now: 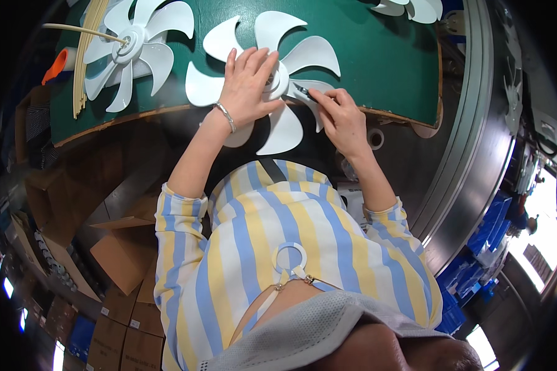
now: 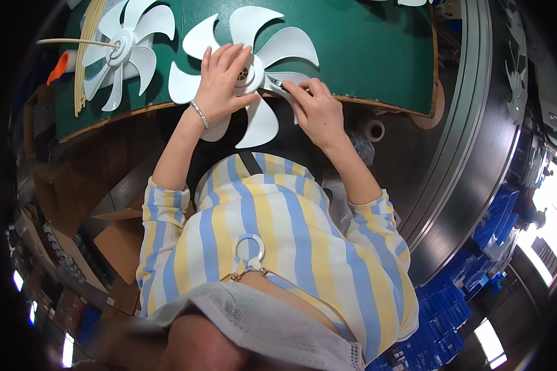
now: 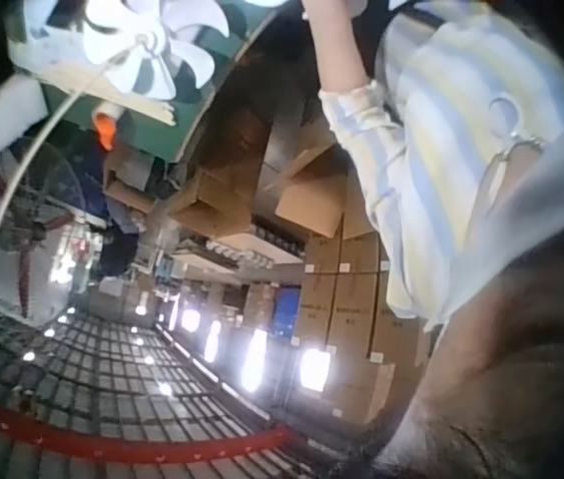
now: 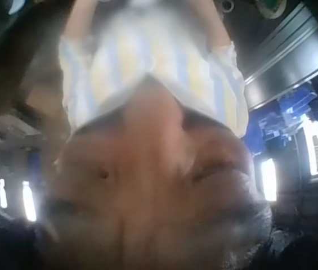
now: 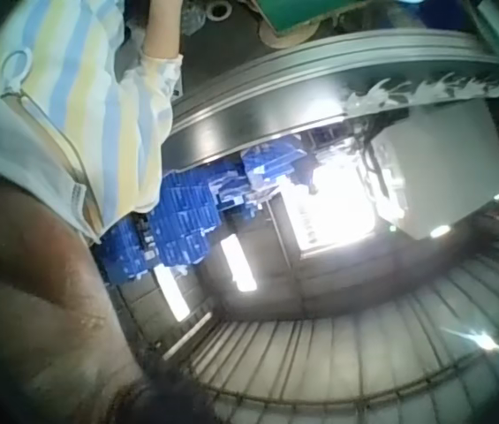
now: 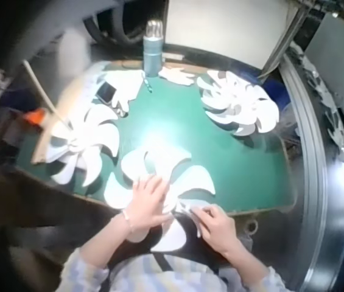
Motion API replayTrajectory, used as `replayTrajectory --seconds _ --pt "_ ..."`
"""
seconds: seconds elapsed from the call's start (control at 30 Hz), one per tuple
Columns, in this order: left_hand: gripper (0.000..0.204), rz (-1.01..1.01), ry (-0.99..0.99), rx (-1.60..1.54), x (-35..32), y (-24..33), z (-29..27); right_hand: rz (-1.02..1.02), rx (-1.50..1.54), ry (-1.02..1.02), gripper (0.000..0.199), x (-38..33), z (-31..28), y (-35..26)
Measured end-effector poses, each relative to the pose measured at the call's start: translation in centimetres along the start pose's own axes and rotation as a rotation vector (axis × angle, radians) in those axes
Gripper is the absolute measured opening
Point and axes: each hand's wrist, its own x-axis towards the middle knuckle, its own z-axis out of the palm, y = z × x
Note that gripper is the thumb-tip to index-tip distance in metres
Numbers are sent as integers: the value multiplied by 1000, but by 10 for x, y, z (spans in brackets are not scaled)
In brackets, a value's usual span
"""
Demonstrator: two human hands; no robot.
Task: The recorder is assembling plastic fan blades by attaching center hubs to the blade assemblies and stacking them on a workbench.
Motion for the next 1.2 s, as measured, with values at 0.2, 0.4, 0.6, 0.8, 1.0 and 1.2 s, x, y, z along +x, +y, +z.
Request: replayTrajectory --seconds 0.2,0.4,0.6,0.8,1.0,1.2 --pt "97 -75 174 44 2 3 18 -28 14 -18 34 1 7 -6" --pt "92 -94 153 61 3 3 18 -46 14 -34 33 2 10 -5" --pt "92 -104 145 72 3 2 19 -50 5 -31 33 3 10 -5" --pt "91 -104 160 57 3 2 20 -48 9 -46 33 5 9 -6" --pt "88 -98 162 50 4 2 21 -61 -19 -33 33 5 10 -7" --pt "85 -111 178 39 4 2 22 -59 -52 -15 33 4 9 -10"
